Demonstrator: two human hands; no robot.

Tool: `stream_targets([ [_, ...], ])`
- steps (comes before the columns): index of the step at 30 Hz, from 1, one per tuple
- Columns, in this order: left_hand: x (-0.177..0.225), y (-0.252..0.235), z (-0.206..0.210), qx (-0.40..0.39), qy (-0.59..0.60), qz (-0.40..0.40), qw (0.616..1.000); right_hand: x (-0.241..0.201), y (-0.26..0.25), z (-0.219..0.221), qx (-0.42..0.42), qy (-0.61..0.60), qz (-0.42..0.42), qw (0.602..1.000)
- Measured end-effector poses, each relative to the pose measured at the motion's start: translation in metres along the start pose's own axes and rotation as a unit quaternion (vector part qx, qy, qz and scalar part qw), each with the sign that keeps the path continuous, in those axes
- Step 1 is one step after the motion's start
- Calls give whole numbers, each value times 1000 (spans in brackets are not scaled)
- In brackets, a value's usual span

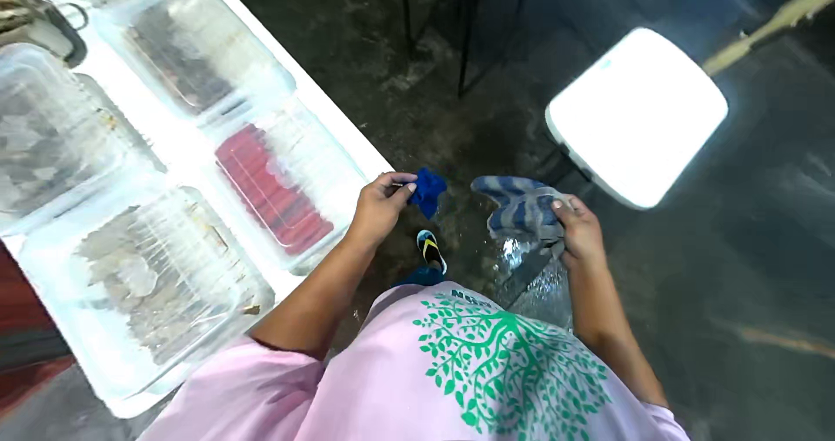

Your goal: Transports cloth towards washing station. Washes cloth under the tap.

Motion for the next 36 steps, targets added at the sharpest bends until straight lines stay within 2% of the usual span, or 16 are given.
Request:
stream_targets([
  [4, 15, -41, -14, 23, 17, -6, 1000, -14, -73, 64, -89, 9, 14, 996],
  [8, 35, -95, -19, 4, 30, 1, 1000, -36, -138, 99, -123, 9, -2, 992],
  [13, 51, -154, -22, 7, 19, 30, 999, -49, -210, 115, -111, 6, -23, 994],
  [18, 45, -219, -30, 38, -6, 32, 999, -56, -295, 119, -93, 50, -15, 994],
  [23, 31, -268, -43, 113, -57, -30, 991, -66, -408, 134, -119, 101, -4, 988],
  [26, 28, -291, -50, 173, -56, -95, 979, -91, -474, 176, -170, 110, -31, 979],
  [29, 30, -307, -56, 214, -59, -121, 967, -106, -519, 231, -231, 116, -46, 965],
  [32, 35, -322, -70, 255, -69, -128, 956, -109, -547, 296, -287, 114, -51, 950],
  [36, 39, -350, -99, 294, -79, -156, 940, -92, -561, 376, -359, 95, -17, 928],
])
Point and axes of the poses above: each hand's wrist, its own y-axis away from the middle knuckle, its own z-axis out of the palm, x = y × z, the point moved 3 cm from there along -y, towards the middle knuckle, and after that the axes turned 9 degrees about -z, right-handed, at the moved point
